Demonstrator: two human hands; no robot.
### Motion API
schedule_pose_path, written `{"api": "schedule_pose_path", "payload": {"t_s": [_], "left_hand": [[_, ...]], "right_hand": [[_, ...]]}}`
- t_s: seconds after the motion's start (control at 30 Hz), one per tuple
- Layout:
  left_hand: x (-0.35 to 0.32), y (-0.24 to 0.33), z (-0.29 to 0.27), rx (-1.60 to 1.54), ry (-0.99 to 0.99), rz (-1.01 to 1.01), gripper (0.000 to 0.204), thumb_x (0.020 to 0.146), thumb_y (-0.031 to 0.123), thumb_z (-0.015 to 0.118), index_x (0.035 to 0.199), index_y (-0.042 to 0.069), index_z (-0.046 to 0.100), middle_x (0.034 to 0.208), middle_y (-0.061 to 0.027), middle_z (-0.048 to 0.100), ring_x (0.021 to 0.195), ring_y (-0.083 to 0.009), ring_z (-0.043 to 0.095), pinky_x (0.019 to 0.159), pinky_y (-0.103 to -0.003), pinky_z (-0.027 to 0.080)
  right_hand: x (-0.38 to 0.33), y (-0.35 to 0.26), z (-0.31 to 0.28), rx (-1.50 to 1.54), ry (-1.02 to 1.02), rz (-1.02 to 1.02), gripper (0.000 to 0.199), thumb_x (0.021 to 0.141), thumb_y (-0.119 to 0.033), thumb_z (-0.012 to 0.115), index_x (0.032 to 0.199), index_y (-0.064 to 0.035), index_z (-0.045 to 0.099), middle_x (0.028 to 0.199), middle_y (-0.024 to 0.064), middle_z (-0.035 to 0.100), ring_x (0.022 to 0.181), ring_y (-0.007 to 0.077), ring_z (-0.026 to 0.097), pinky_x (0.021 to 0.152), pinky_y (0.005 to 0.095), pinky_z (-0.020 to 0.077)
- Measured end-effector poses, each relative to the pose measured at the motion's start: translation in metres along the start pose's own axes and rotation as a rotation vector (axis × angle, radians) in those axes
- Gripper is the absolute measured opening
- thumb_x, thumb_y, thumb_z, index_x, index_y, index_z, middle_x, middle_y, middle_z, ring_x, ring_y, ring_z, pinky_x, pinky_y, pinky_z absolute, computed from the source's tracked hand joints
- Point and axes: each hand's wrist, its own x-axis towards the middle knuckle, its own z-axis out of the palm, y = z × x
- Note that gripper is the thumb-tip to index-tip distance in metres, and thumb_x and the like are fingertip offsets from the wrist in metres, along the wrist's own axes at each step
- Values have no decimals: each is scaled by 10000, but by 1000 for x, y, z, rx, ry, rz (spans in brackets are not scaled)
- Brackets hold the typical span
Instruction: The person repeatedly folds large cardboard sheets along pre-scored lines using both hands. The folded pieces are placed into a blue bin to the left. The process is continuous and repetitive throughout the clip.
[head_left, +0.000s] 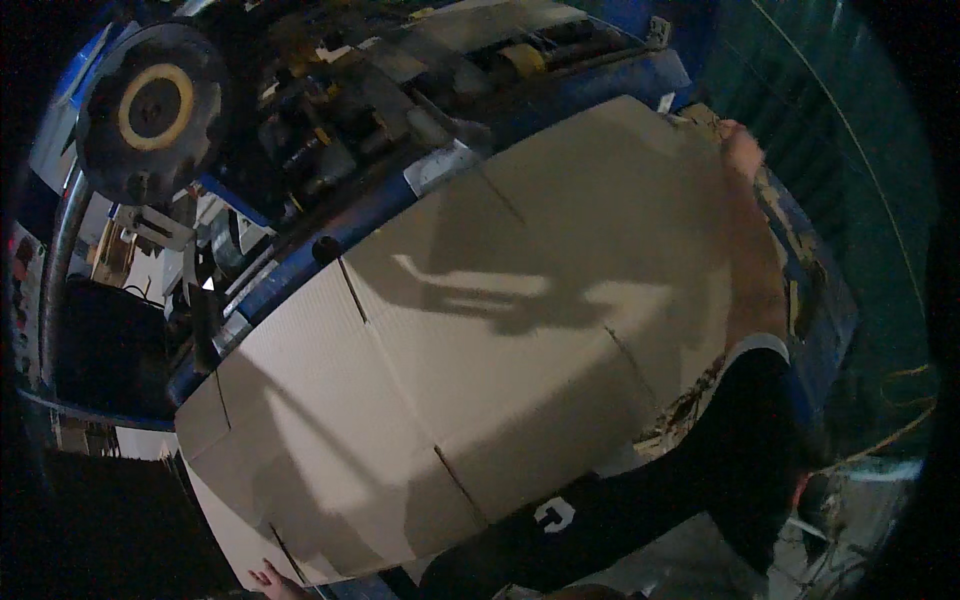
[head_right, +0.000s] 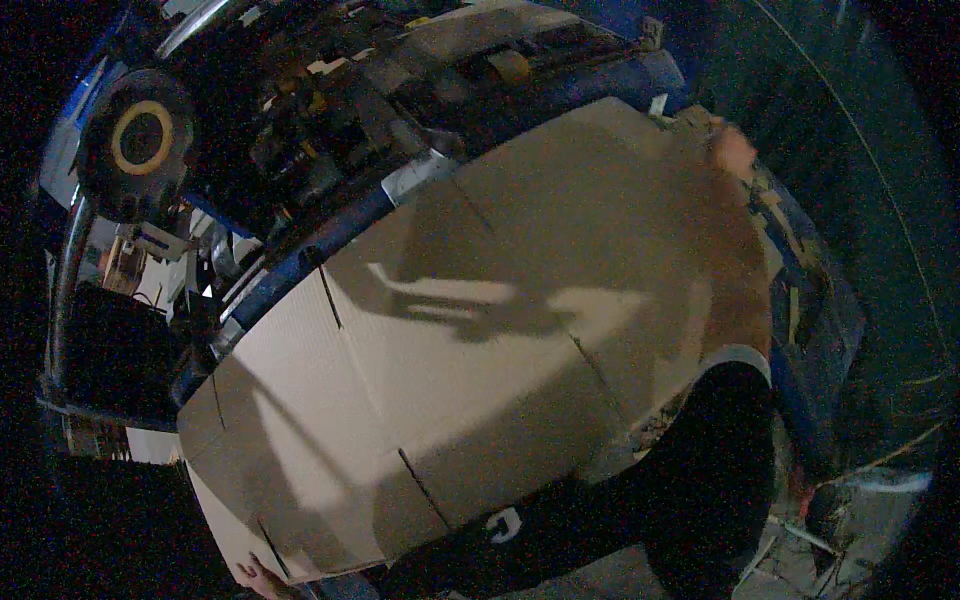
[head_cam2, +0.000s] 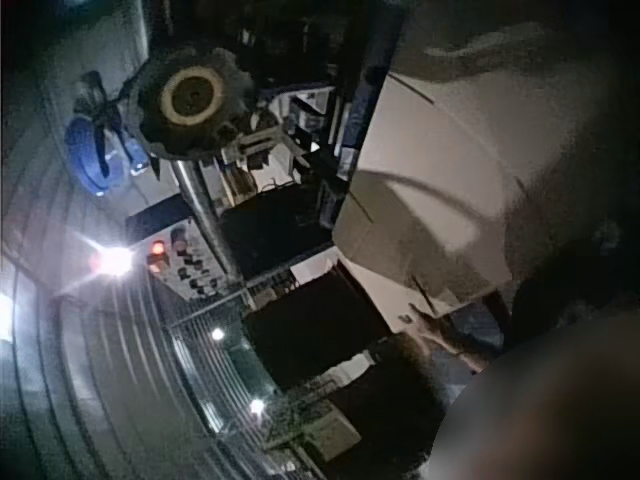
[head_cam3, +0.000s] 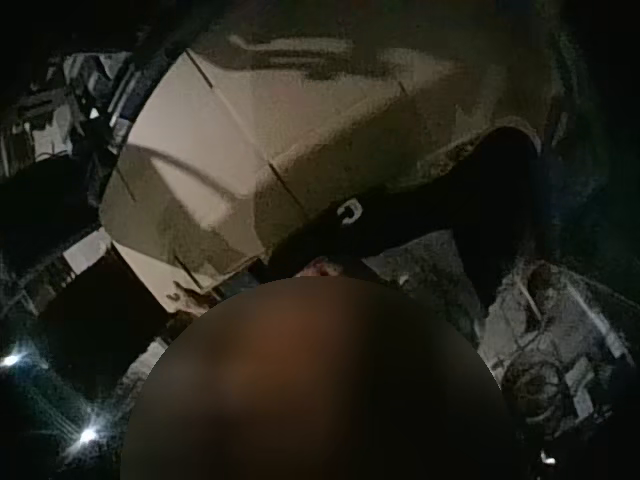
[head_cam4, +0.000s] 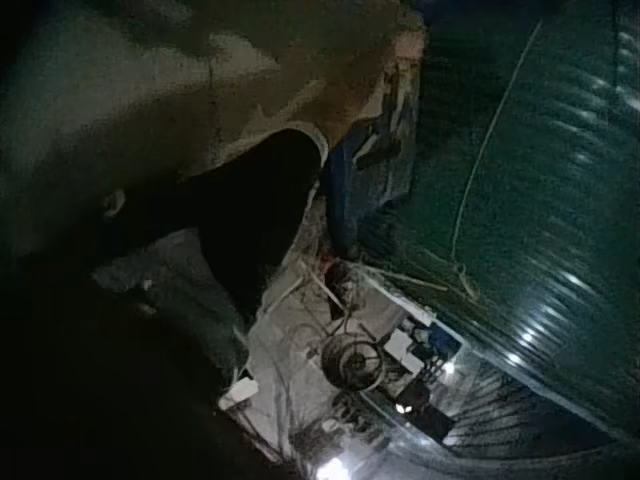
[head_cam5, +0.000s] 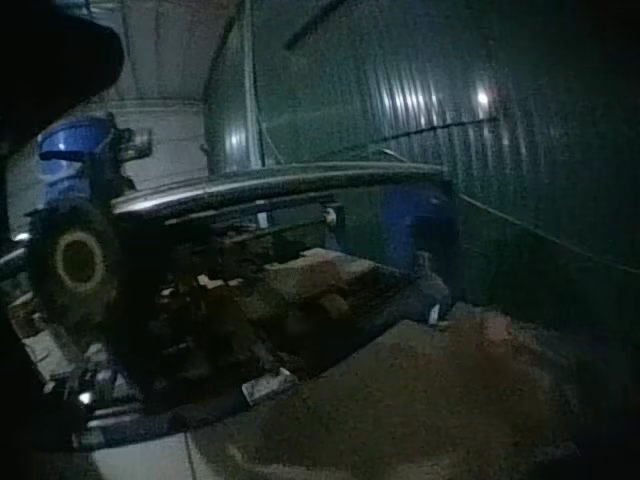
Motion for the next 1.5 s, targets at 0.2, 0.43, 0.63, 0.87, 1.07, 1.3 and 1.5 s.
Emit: {"api": "schedule_pose_path", "payload": {"t_s": [0.2,0.43,0.63,0.87,1.07,1.3,1.5], "left_hand": [[17,12,-47,-104,254,45,392,948,289,427,1312,144,445,1443,-149,236,1270,-364,316,960,-494,380],[23,77,-71,-822,627,336,472,922,344,421,1226,-12,479,1238,-249,469,1104,-341,499,890,-434,426],[94,0,-34,-1316,71,110,485,875,297,464,1219,-44,446,1112,-157,556,1065,-266,511,927,-402,416],[23,9,-14,-788,11,158,358,841,155,549,1140,-42,531,1086,-123,554,986,-225,534,894,-364,425],[-54,114,-10,-891,-381,517,422,770,-81,545,1164,59,594,1323,-154,465,1252,-290,411,1034,-385,317],[-49,146,-17,-36,-381,1140,420,796,53,522,1201,154,568,1311,-126,474,1243,-366,396,1039,-481,288],[-39,150,-29,20,-455,1140,509,760,44,556,1253,164,513,1357,-124,416,1254,-343,385,1052,-473,271]], "right_hand": [[-114,170,-67,-1,331,207,393,868,-360,470,1085,-53,586,1070,173,618,943,341,603,784,432,472],[-286,79,-120,1635,22,390,369,899,-255,456,1193,-35,492,1153,134,552,1024,284,537,876,394,424],[-273,-8,-216,1709,-113,521,382,904,-126,472,1267,-24,412,1215,102,506,1073,256,496,926,352,388],[-414,-11,-299,915,-3,-406,330,895,-200,504,1178,-33,535,1185,122,550,1079,234,515,932,341,382],[-492,-45,-267,376,-387,-1469,377,716,-100,600,1090,-150,617,1246,97,531,1185,332,457,1011,486,325],[-484,-68,-262,457,-303,-1608,362,745,-173,625,1106,-155,611,1306,79,485,1266,302,379,1036,492,284],[-450,-71,-239,490,-533,-1412,444,847,-344,552,1238,-138,516,1360,91,421,1281,287,349,1071,460,221]]}}
